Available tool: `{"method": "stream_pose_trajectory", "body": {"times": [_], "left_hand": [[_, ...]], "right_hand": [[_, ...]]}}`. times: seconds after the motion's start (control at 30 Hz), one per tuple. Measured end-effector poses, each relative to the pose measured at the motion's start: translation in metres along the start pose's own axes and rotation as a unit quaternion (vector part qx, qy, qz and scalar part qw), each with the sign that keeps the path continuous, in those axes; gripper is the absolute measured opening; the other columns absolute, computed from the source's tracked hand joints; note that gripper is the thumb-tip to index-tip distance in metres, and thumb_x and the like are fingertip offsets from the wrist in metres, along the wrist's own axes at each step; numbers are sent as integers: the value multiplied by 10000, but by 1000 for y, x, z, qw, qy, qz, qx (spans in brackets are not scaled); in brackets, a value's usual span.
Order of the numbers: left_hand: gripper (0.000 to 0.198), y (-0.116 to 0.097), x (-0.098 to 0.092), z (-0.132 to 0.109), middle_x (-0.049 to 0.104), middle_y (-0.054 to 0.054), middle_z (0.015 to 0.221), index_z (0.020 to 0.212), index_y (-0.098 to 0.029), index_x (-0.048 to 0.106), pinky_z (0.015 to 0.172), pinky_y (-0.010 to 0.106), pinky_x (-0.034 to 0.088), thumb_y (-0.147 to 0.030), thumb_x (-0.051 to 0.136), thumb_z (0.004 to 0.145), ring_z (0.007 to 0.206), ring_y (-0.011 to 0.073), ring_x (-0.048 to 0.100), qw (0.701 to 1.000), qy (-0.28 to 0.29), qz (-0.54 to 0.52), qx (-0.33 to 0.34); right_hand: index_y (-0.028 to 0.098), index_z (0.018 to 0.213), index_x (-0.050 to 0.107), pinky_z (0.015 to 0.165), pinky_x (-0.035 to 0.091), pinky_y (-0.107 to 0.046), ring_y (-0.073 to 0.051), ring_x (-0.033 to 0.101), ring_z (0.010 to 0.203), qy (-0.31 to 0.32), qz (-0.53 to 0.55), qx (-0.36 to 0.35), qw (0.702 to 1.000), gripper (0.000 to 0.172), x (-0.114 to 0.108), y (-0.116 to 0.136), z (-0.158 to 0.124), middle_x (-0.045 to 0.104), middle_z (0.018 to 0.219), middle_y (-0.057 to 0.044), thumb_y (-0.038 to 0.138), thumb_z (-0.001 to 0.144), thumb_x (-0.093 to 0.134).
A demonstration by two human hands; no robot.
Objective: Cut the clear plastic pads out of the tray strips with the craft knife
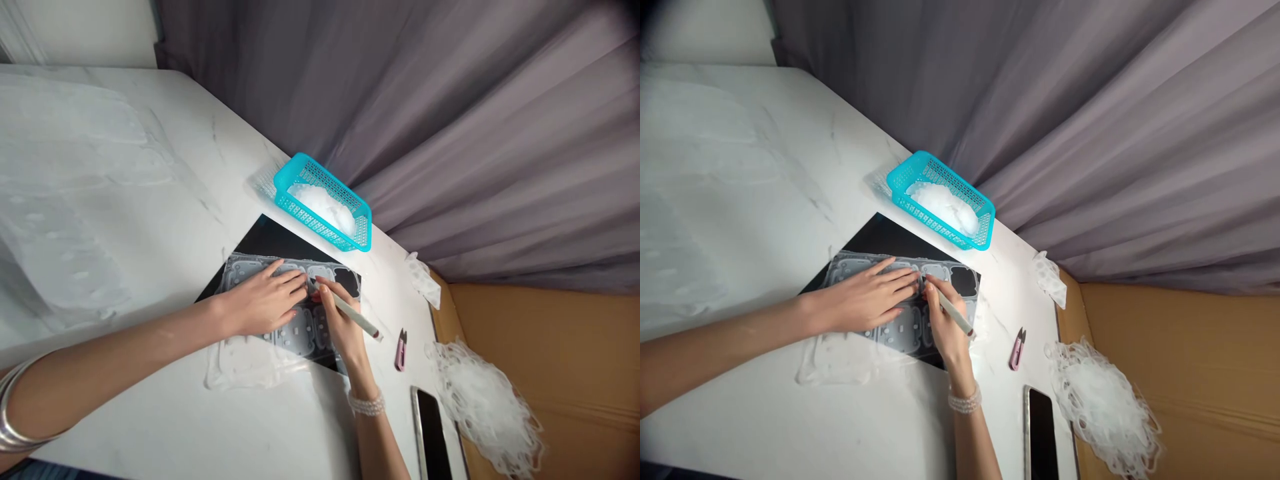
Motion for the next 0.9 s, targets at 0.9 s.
{"method": "stream_pose_trajectory", "body": {"times": [0.9], "left_hand": [[447,-1,-1,-2,467,160,1544,1412,-135,532,1204,532,231,-329,387,1036,1445,283,403,1000,16,24,-12]], "right_hand": [[178,1241,636,923,538,-422,-259,627,1062,-5,-244,-208,947,351,29,31,-13,663,1097,-143,235,1054,344]]}}
Point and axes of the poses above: each hand's wrist, its own z-axis towards the middle knuckle, its own x-axis out of the palm, y = z × x, the point moved 8 cm from there along z, towards the middle knuckle
